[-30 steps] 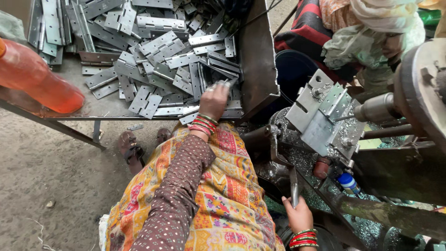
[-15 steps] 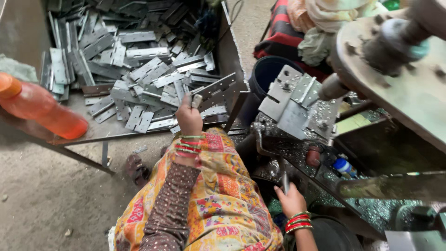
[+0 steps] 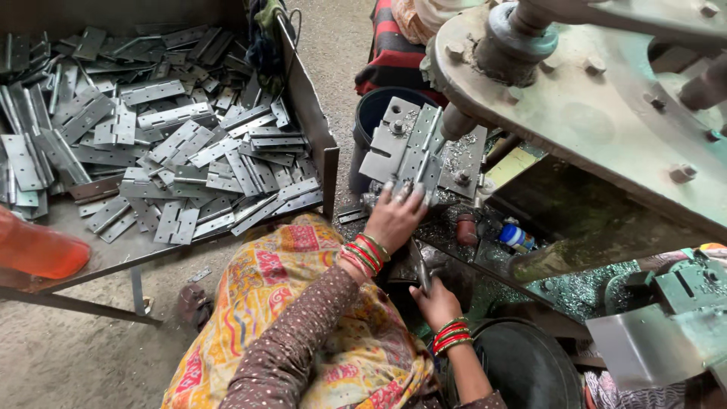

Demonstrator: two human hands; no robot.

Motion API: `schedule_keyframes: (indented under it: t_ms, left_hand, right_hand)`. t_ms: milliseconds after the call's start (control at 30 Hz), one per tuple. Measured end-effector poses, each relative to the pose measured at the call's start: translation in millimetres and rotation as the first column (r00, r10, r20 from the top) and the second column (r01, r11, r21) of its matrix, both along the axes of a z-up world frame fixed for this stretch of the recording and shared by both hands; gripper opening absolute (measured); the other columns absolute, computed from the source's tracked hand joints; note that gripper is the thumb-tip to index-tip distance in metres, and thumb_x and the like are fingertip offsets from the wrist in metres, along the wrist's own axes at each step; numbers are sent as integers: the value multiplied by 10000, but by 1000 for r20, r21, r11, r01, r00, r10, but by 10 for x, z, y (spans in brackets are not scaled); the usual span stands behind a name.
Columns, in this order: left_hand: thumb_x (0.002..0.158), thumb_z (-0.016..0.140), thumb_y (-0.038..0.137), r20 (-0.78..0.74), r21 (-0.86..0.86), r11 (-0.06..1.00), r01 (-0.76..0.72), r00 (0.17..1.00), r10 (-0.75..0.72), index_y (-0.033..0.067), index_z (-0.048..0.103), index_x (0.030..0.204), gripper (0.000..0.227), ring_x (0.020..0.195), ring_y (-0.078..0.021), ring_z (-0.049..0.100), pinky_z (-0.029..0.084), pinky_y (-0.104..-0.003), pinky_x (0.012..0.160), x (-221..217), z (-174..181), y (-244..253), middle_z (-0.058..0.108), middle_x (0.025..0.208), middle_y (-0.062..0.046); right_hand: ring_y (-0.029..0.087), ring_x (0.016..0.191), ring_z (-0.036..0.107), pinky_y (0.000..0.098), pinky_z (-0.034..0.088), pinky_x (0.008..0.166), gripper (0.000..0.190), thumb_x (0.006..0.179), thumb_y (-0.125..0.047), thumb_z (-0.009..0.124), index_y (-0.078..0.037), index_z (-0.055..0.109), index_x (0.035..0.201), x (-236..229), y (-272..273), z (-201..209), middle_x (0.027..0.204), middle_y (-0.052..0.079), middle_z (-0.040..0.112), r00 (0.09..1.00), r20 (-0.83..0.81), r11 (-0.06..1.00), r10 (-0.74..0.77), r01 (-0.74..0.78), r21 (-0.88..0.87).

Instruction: The person repeatedly picks metal hinge blanks from a bin, places them into a drill press jig, and operates the machine to drill holes. After each cycle, the person removes the processed hinge and returns it to the bin. The process is repeated continuously throughout the clip.

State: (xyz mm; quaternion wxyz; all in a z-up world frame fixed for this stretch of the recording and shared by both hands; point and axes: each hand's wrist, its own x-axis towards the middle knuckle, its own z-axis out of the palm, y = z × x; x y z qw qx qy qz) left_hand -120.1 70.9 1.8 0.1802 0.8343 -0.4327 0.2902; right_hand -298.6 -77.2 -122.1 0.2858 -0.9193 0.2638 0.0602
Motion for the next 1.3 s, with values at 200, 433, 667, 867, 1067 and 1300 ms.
schedule_keyframes:
  t_ms: [200, 433, 667, 867, 1067, 1300]
  left_hand:
    - [953, 530, 215, -175, 116, 955, -272, 941, 290, 56, 688, 1240, 365, 1285, -304, 577, 181, -627, 1207, 98, -157, -141, 602, 1409, -110]
    - [933, 545, 175, -186, 168, 953, -251, 942, 281, 84, 713, 1172, 306, 1378, -285, 512, 166, -605, 1231, 150, -206, -191, 611, 1408, -89]
    - [958, 552, 241, -268, 125, 972, -201, 936, 228, 88, 727, 1085, 265, 1380, -275, 507, 176, -561, 1217, 167, -179, -171, 622, 1396, -100]
    - [971, 548, 224, -178, 77, 968, -240, 952, 250, 66, 735, 1133, 294, 1331, -264, 546, 189, -568, 1236, 177, -148, -118, 647, 1336, -79]
    - [974, 532, 209, -177, 134, 955, -266, 941, 287, 72, 737, 1089, 272, 1324, -272, 560, 197, -557, 1232, 175, -181, -174, 659, 1328, -97]
    - [952, 562, 218, -119, 27, 967, -254, 960, 255, 49, 738, 1107, 290, 1276, -272, 589, 257, -535, 1200, 164, -106, -83, 674, 1269, -102]
  right_hand:
    - [439, 879, 711, 522, 559, 791, 487, 842, -544, 725, -72, 668, 943, 48, -32, -45, 889, 228, 738, 997, -74, 999, -8, 6, -32]
    - [451, 858, 702, 535, 555, 747, 421, 851, -478, 708, -83, 647, 982, -32, -31, -385, 861, 224, 739, 1000, 11, 999, -26, 25, 37]
    - [456, 815, 704, 546, 555, 701, 398, 879, -456, 677, -87, 616, 1017, -88, 116, -707, 829, 221, 732, 996, 86, 998, -39, 34, 49]
    - [473, 844, 691, 551, 548, 743, 518, 858, -537, 721, -44, 610, 971, 119, -174, -361, 848, 251, 714, 995, -100, 997, 25, -32, -67]
    - [481, 779, 690, 581, 536, 675, 433, 884, -495, 667, -85, 579, 991, -74, -28, -889, 813, 236, 723, 994, 108, 1000, -3, 5, -22]
    - [498, 726, 676, 609, 518, 624, 418, 941, -467, 603, -79, 524, 1076, -40, 192, -1428, 766, 252, 701, 990, 138, 994, -31, 46, -104]
